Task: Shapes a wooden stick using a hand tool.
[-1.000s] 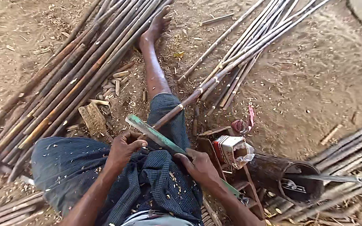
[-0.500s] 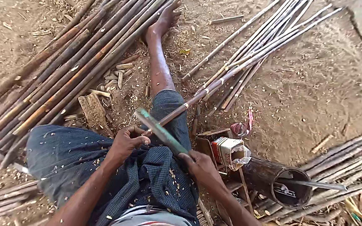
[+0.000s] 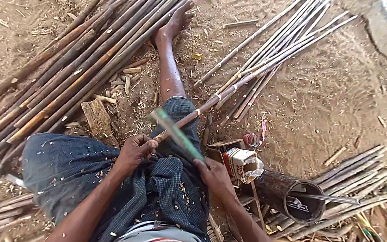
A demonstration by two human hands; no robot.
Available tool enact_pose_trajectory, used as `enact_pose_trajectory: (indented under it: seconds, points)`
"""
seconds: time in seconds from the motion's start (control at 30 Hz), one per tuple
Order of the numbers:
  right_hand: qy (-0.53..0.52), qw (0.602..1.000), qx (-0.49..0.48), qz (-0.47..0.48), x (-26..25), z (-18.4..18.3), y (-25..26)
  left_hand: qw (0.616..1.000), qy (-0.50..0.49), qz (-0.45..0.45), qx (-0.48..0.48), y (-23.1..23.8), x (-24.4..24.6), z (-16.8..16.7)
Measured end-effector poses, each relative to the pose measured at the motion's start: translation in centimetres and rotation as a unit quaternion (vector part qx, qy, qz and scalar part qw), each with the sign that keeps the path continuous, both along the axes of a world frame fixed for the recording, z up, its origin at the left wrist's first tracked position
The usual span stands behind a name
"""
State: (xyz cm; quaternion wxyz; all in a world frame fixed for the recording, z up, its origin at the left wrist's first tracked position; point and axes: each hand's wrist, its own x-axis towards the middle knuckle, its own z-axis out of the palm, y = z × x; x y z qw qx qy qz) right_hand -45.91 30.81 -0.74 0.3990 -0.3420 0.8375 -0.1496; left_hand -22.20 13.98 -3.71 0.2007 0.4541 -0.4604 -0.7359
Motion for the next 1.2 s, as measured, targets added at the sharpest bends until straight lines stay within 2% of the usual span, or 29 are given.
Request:
enact_pose_trajectory:
  seconds: [0.07, 0.17, 0.27, 0.37, 0.4, 0.5, 0.6, 0.73, 0.83, 0.93, 1.07, 1.17, 1.2]
  points:
    - [-0.009, 0.999, 0.006, -0.032, -0.5, -0.3, -0.3, 1.000, -0.005, 0.001, -0.001, 0.0, -0.2, -0.1]
    - [-0.013, 0.998, 0.017, 0.052, 1.0, 0.3, 0.1, 1.000, -0.006, 0.010, 0.002, 0.2, 0.2, 0.0]
    - [-0.006, 1.000, 0.008, -0.012, -0.5, -0.1, -0.5, 1.000, -0.001, 0.013, 0.012, -0.2, -0.4, 0.0]
    - [-0.004, 0.997, 0.024, 0.070, 1.0, 0.9, -0.1, 1.000, -0.012, 0.019, 0.020, 0.2, -0.1, 0.0]
    - [0.009, 0.997, 0.016, 0.069, 1.1, 0.9, 0.0, 1.000, -0.017, 0.013, 0.018, 0.3, 0.0, 0.1]
    - [0.021, 1.000, -0.004, -0.010, -0.8, -0.2, -1.0, 1.000, -0.009, 0.013, 0.008, -0.1, -0.3, -0.3]
    - [0.020, 0.995, -0.001, 0.102, 1.0, 0.8, -0.7, 1.000, -0.022, 0.008, 0.008, 0.2, 0.1, 0.0]
    - [0.029, 0.999, -0.022, 0.020, -0.6, 0.0, -1.2, 1.000, -0.012, -0.002, 0.005, -0.2, -0.1, -0.2]
    - [0.030, 0.994, -0.025, 0.099, 0.9, 0.7, -0.5, 0.999, -0.004, -0.011, -0.036, 0.3, 0.3, -0.3]
    - [0.030, 0.999, -0.027, 0.014, -0.8, -0.1, -1.0, 0.995, -0.030, -0.024, -0.095, 0.1, -0.1, -0.6]
    - [0.026, 0.997, -0.003, 0.075, 1.0, 0.7, -0.5, 0.989, -0.055, -0.030, -0.132, 0.1, 0.2, -1.0]
    - [0.010, 1.000, -0.018, 0.002, -0.3, -0.1, -1.2, 0.986, -0.058, -0.031, -0.152, -0.2, -0.2, -1.1]
    - [-0.003, 1.000, -0.020, 0.017, 0.1, -0.2, -1.1, 0.985, -0.064, -0.031, -0.155, -0.1, 0.0, -1.2]
